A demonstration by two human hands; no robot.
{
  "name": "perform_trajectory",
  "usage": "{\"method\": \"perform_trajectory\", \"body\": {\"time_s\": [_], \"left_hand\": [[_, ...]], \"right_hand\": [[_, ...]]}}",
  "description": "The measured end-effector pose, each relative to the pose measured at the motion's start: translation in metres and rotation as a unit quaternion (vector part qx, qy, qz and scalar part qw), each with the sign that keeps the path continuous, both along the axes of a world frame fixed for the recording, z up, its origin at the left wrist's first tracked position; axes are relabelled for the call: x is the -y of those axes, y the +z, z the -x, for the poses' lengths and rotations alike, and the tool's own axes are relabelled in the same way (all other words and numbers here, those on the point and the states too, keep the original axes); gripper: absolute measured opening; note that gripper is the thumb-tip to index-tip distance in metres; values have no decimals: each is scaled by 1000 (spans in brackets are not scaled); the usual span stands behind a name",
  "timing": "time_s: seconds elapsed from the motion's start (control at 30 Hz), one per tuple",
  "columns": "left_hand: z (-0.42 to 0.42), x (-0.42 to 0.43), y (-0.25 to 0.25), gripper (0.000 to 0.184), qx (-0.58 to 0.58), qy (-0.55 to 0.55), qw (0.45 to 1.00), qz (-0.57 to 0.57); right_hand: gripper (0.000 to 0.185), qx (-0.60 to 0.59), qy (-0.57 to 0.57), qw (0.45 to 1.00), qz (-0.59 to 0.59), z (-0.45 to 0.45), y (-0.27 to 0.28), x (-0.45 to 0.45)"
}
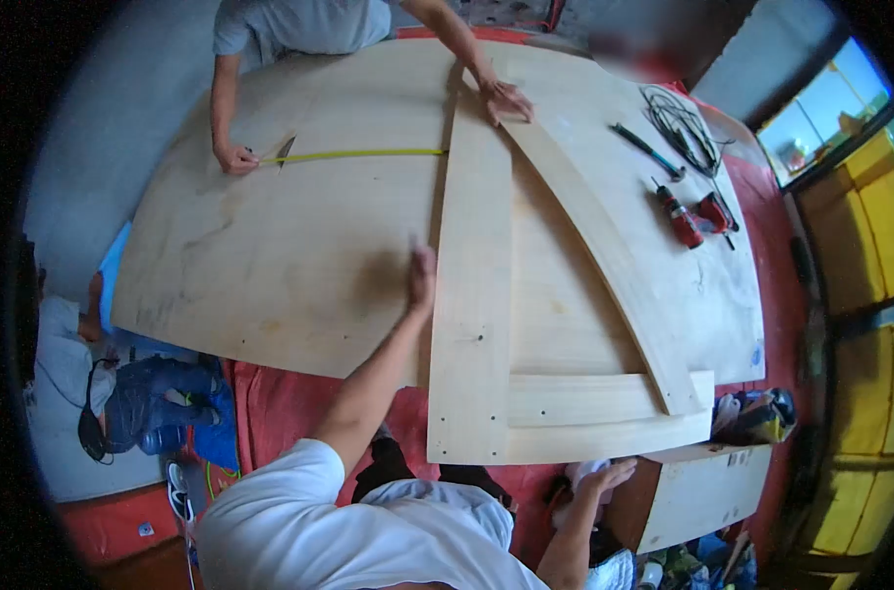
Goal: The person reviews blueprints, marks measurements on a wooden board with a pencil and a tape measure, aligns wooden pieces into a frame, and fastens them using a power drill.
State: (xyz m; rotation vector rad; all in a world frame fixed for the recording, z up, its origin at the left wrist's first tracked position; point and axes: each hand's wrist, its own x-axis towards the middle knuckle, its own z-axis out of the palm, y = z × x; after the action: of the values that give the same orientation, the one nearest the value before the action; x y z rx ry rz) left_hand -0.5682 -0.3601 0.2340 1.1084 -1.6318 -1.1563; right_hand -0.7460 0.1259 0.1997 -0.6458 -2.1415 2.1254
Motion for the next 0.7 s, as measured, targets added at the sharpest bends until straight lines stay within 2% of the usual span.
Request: {"method": "perform_trajectory", "body": {"time_s": [0.03, 0.07, 0.13, 0.2, 0.3, 0.33, 0.37, 0.4, 0.47, 0.5, 0.7], "left_hand": [[21, -12, -2, 62, 54, 18, 994, 97], [20, -11, -4, 60, 11, -9, 999, 42], [9, 0, -10, 58, -7, -5, 999, 51], [-9, 6, -13, 59, -12, -29, 998, 52], [-36, 2, -8, 62, 7, -57, 998, -16], [-45, -1, -7, 63, 18, -62, 997, -50], [-42, -1, -37, 64, -27, -49, 997, -47], [-43, -8, -33, 64, -4, -51, 999, 3], [-42, -17, -27, 64, -27, -41, 996, -68], [-40, -18, -23, 63, -81, -29, 993, -81], [-11, -39, 3, 59, 5, -63, 995, -70]], "right_hand": [[76, 11, 16, 999, 38, 0, -9, -4], [78, 22, 34, 996, 75, 1, -18, -6], [80, 77, 39, 988, 129, -2, -15, -4], [83, 159, 7, 973, 169, -21, 38, 39], [86, 147, 33, 965, 214, -4, 2, 21], [85, 153, 38, 958, 239, -7, 15, 29], [84, 159, 43, 951, 262, -10, 31, 36], [83, 165, 48, 943, 286, -13, 42, 44], [83, 144, 75, 936, 314, -4, 24, 37], [83, 133, 88, 931, 328, 0, 14, 33], [82, 101, 98, 928, 344, 6, -9, 22]]}}
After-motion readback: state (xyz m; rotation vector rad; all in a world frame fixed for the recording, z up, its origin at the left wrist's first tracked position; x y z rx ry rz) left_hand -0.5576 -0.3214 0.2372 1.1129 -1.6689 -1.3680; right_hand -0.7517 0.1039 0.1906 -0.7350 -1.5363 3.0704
